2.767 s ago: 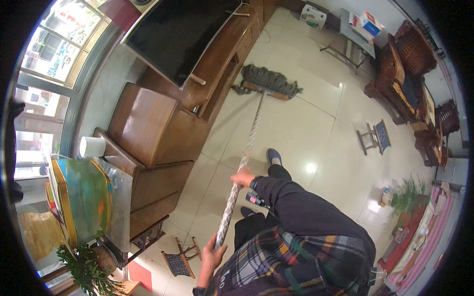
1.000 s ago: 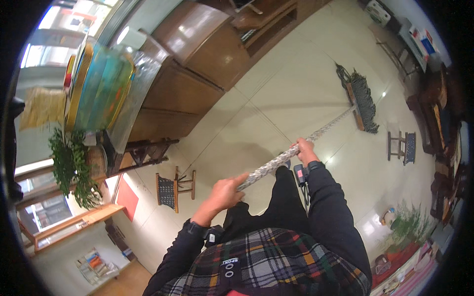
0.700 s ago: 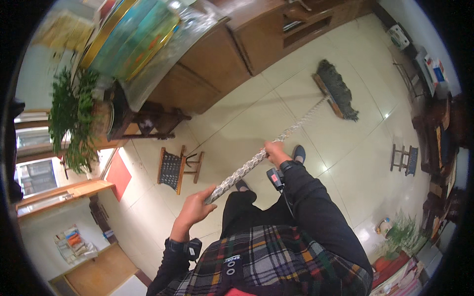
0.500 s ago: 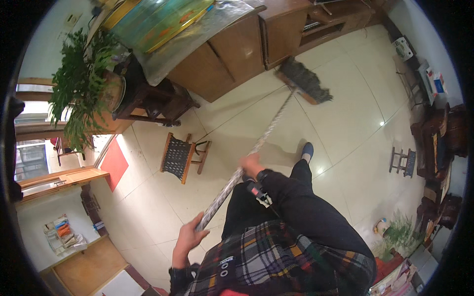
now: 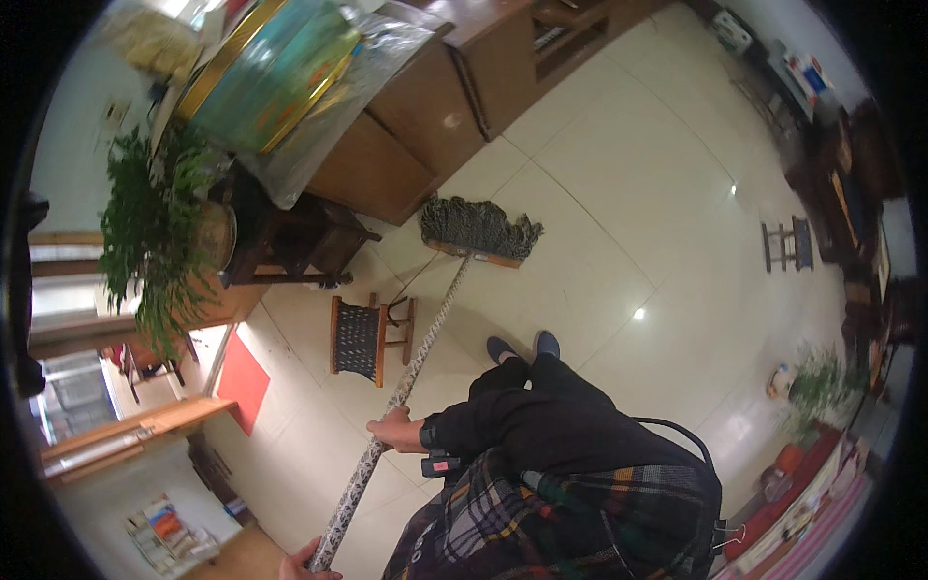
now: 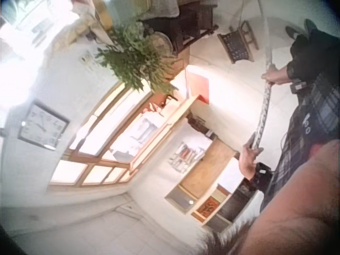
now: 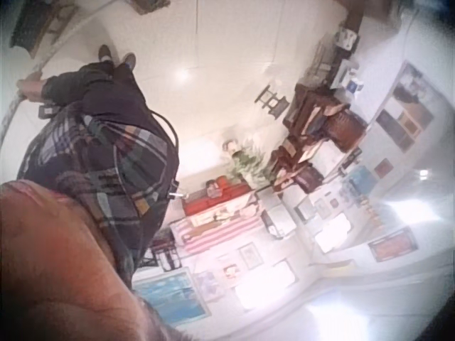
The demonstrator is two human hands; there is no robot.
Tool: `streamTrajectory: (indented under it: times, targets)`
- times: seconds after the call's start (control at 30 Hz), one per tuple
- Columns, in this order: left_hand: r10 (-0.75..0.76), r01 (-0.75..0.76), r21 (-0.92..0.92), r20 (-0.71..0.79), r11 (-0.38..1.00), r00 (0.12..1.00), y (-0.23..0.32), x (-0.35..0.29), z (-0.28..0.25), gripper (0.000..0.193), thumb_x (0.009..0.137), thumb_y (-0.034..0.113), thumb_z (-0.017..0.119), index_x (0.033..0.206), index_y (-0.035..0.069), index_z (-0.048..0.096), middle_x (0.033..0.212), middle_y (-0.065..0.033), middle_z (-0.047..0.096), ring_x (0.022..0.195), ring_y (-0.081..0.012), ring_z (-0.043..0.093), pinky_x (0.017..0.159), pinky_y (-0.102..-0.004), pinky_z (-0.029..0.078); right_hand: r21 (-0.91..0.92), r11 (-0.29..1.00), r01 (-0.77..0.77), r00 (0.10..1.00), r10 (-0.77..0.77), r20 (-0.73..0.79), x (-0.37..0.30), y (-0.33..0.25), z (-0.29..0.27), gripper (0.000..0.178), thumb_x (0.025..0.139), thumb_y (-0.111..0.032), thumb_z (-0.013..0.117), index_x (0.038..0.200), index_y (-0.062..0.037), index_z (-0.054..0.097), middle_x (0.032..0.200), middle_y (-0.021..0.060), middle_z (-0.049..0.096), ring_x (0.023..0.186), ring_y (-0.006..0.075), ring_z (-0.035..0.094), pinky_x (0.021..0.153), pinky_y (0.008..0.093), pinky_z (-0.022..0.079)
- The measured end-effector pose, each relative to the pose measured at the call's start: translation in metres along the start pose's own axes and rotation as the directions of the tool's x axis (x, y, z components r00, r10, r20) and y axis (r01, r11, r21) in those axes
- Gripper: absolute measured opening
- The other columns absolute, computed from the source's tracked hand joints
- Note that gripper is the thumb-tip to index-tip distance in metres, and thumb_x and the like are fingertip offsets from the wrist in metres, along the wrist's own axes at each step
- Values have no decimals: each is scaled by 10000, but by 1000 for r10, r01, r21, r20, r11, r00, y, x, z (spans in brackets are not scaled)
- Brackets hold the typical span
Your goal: The person mops a tiled floor in a living room using a string mop. They move the mop back and forth across the floor, navigating around furniture and a small stool. The person wears blue slippers and a plaid shirt while performing the task.
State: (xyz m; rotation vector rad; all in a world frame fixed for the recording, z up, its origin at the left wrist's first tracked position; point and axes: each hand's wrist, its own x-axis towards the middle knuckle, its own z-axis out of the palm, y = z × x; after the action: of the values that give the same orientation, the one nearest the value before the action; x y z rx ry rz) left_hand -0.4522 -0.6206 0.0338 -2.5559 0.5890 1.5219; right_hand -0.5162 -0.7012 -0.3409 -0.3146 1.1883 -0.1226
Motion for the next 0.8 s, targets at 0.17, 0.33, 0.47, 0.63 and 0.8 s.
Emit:
streamTrajectory:
  times: [0.17, 0.33, 0.47, 0.63, 0.8]
  targets:
    - [100, -133, 394, 102, 909, 990, 51, 17, 8, 676, 711, 88, 659, 1347, 8, 445, 663, -36, 548, 538, -106, 488, 459, -279, 396, 122, 990, 70, 990, -53, -133, 7, -32, -44, 890, 734, -219, 681, 1267, 184, 93, 1085, 277, 515, 857, 322, 632, 656, 389, 560]
    - [200, -224, 307, 109, 925, 974, 67, 65, 58, 754, 626, -3, 784, 1322, 34, 497, 642, -14, 567, 514, -74, 522, 437, -243, 411, 57, 981, 185, 931, -157, -329, 38, -46, -123, 796, 702, -272, 721, 1209, 141, 267, 1065, 246, 527, 881, 299, 609, 689, 406, 536]
    - [361, -386, 364, 139, 847, 922, 76, 120, 111, 763, 592, 64, 809, 1293, 10, 512, 975, -83, 663, 843, -107, 594, 774, -277, 498, 124, 924, 362, 922, -335, -194, 63, -46, -217, 634, 741, -254, 669, 1175, 93, 364, 957, 197, 561, 783, 267, 606, 590, 397, 529]
    - [557, -610, 351, 249, 711, 792, 110, 171, 195, 705, 662, 164, 740, 1317, 91, 490, 1087, -214, 634, 1009, -302, 628, 879, -346, 474, 119, 883, 454, 839, -378, -392, 73, -60, -329, 326, 782, -239, 639, 920, 44, 555, 737, 107, 554, 603, 210, 569, 484, 364, 462]
    - [705, -747, 308, 256, 589, 662, 143, 201, 257, 676, 694, 181, 688, 1321, 69, 461, 1002, -248, 629, 920, -403, 609, 802, -419, 495, 117, 922, 370, 821, -265, -506, 78, -89, -407, 340, 777, -134, 641, 956, 96, 466, 716, 128, 534, 590, 246, 576, 493, 375, 475]
